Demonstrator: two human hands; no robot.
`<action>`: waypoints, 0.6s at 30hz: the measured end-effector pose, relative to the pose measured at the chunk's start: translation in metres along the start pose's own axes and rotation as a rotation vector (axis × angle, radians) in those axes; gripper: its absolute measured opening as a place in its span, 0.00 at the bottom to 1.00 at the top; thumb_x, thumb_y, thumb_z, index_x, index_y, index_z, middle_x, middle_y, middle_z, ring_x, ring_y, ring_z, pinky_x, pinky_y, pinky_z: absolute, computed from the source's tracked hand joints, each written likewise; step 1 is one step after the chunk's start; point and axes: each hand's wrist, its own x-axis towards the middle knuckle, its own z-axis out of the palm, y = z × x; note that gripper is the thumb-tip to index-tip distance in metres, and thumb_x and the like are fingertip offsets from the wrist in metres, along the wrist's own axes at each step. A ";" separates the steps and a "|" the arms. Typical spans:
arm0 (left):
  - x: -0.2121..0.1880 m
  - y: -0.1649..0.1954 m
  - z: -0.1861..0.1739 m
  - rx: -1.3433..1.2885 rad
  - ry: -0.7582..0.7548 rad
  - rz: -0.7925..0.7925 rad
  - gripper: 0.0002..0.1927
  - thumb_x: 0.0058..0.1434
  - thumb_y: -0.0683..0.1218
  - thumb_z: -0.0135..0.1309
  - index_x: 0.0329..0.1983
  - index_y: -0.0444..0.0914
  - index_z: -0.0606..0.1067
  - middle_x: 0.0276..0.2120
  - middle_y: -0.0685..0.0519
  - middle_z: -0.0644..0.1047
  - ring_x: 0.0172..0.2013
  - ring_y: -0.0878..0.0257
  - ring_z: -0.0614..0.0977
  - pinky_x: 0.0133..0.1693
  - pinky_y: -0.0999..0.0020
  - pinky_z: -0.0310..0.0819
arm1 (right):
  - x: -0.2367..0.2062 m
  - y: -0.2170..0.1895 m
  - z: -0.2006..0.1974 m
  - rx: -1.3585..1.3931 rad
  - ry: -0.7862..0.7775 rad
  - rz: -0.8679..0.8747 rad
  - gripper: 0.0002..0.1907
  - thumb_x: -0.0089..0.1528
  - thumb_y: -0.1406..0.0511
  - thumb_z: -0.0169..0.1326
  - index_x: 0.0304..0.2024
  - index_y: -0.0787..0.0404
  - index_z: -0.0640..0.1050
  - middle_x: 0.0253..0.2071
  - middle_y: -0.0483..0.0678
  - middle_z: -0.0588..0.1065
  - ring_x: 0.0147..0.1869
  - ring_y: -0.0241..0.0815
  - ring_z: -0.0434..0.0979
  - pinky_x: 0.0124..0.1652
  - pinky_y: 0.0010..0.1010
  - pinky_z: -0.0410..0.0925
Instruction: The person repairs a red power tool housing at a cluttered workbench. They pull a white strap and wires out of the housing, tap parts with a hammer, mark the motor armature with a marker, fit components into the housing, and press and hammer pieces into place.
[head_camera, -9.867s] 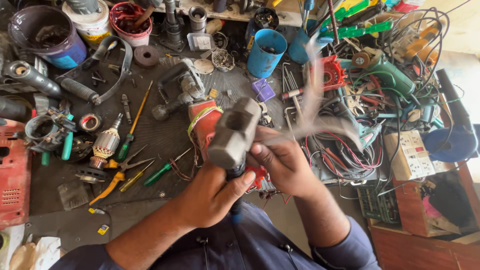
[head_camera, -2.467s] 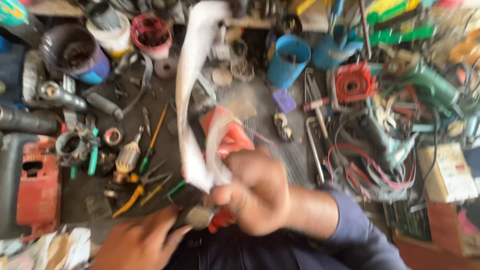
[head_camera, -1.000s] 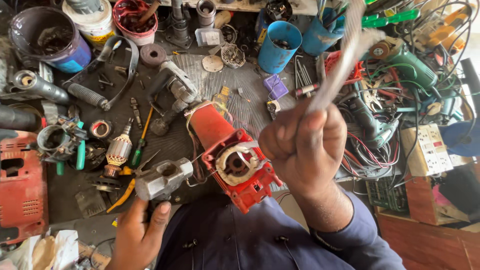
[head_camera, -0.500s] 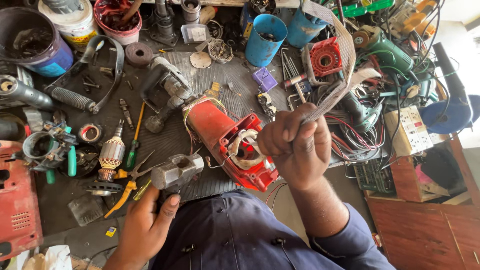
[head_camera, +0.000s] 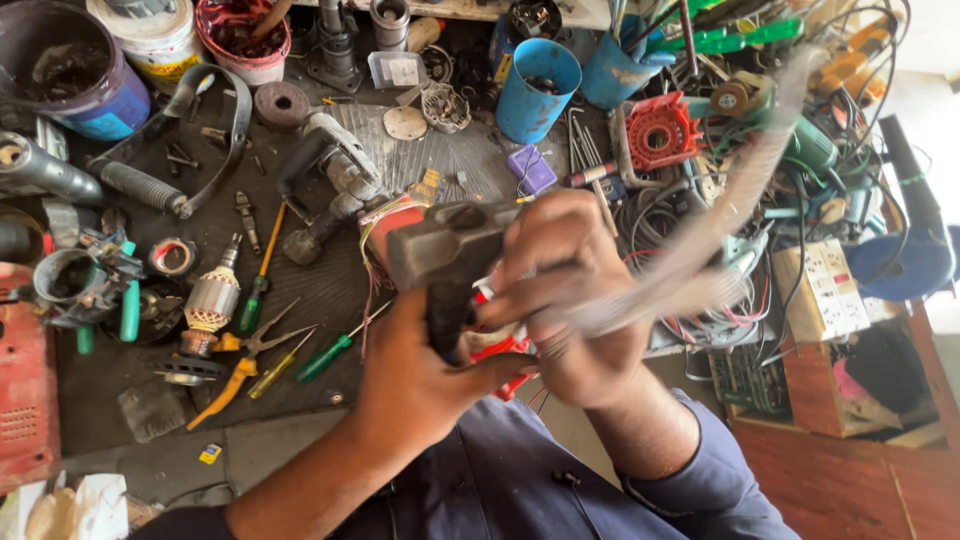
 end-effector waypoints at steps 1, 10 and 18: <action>0.005 0.001 0.010 -0.050 0.010 -0.079 0.35 0.45 0.51 0.74 0.54 0.38 0.73 0.32 0.57 0.83 0.24 0.73 0.78 0.26 0.73 0.76 | 0.001 0.000 -0.007 -0.097 -0.041 -0.007 0.13 0.70 0.53 0.51 0.45 0.52 0.79 0.45 0.50 0.71 0.51 0.47 0.70 0.55 0.39 0.66; 0.030 0.009 0.026 0.050 0.192 -0.033 0.20 0.58 0.45 0.67 0.50 0.36 0.73 0.34 0.53 0.85 0.34 0.66 0.88 0.38 0.68 0.81 | 0.001 0.049 -0.059 0.036 -0.211 0.211 0.50 0.51 0.42 0.65 0.67 0.57 0.64 0.61 0.52 0.68 0.66 0.49 0.67 0.67 0.41 0.59; 0.024 0.009 0.029 0.251 0.184 0.118 0.17 0.63 0.48 0.64 0.50 0.36 0.74 0.36 0.52 0.86 0.38 0.55 0.88 0.40 0.62 0.80 | 0.000 0.089 -0.066 -0.300 -0.775 0.026 0.36 0.45 0.53 0.73 0.53 0.59 0.81 0.55 0.50 0.76 0.61 0.54 0.71 0.62 0.45 0.61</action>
